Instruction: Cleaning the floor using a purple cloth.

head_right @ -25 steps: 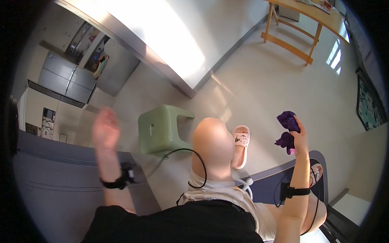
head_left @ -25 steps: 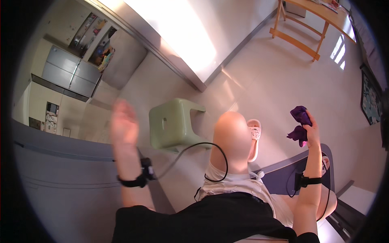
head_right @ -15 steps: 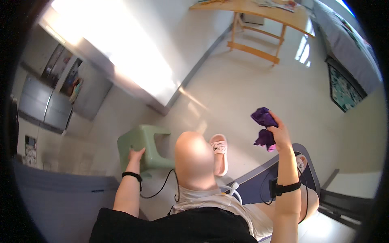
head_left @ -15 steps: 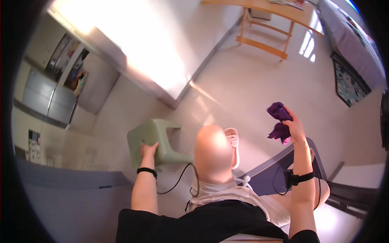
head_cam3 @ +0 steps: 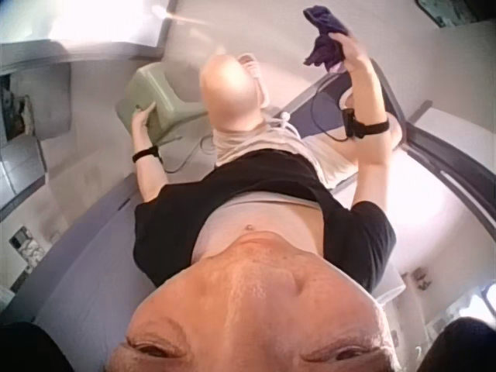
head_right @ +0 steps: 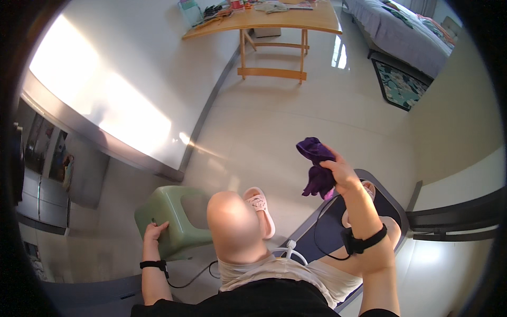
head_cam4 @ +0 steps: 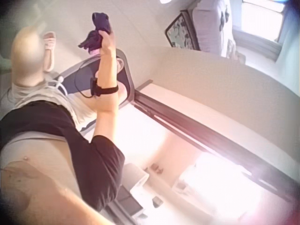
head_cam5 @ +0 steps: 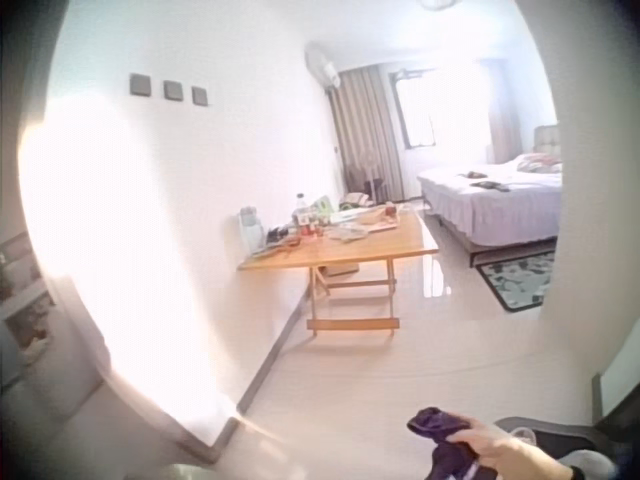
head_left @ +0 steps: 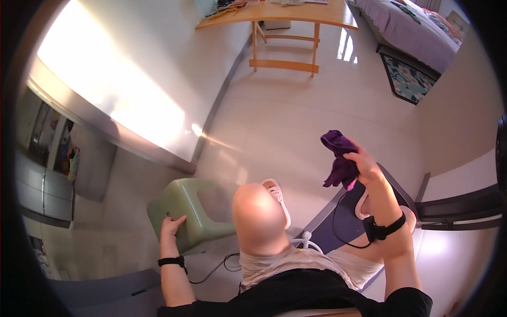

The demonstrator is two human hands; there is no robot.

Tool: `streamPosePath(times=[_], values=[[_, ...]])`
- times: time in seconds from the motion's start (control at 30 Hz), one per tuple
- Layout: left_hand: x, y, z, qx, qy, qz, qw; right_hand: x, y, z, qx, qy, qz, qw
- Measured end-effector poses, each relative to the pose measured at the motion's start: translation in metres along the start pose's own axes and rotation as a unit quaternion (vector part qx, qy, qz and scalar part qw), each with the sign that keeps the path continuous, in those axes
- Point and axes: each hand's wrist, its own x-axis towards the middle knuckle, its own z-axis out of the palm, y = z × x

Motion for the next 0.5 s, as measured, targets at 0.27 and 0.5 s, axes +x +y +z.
streamPosePath(times=[0.27,0.5], values=[[0.009,0.09,0.054,-0.004,-0.105,0.178,0.978,0.014,0.014,0.013,0.058,-0.042,0.024,0.997],[0.028,0.232,0.176,0.107,-0.126,0.311,0.936,0.006,0.003,-0.01,0.103,0.012,-0.003,0.995]])
